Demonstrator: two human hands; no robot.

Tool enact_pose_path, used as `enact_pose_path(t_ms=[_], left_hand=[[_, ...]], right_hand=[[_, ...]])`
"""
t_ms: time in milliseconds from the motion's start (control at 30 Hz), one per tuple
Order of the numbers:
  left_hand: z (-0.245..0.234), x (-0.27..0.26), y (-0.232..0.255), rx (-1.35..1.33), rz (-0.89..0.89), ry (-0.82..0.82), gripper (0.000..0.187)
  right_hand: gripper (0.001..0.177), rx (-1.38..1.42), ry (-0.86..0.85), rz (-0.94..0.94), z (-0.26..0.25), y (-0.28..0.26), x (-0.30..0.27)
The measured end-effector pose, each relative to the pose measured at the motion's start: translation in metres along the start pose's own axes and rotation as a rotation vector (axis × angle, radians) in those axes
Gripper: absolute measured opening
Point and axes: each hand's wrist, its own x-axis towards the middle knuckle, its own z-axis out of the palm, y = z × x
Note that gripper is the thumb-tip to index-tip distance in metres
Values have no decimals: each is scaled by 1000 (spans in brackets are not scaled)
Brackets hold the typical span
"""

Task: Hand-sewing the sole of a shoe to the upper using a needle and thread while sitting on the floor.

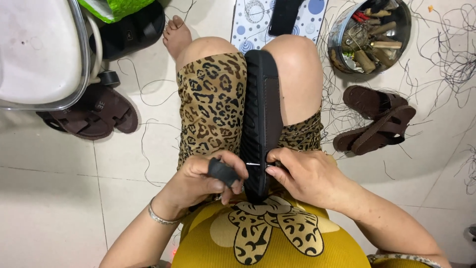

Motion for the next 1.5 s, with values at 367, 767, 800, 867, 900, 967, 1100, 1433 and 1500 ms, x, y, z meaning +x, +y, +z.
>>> enact_pose_path(t_ms=[367,767,800,867,900,967,1100,1433,1500], left_hand=[[62,17,16,1352,-140,42,15],[51,14,19,1350,218,154,16],[44,15,17,1420,245,250,13],[43,15,17,1259,293,311,15],[44,15,17,1100,333,375,20],[41,19,17,1051,414,465,20],[46,18,37,1223,411,596,33],[37,10,1,1301,302,549,31],[34,9,-5,1264,153,434,21]], right_hand=[[22,-35,149,-61,6,-8,-3],[49,-86,-139,188,-59,52,-68],[52,-37,-196,309,-67,63,-79],[50,249,-99,197,-44,55,-66],[48,536,0,75,-32,52,-60],[28,692,56,16,18,52,-49],[10,864,41,-198,-1,19,-32],[11,-464,307,-139,23,23,-30],[14,-378,225,-127,36,23,-24]])
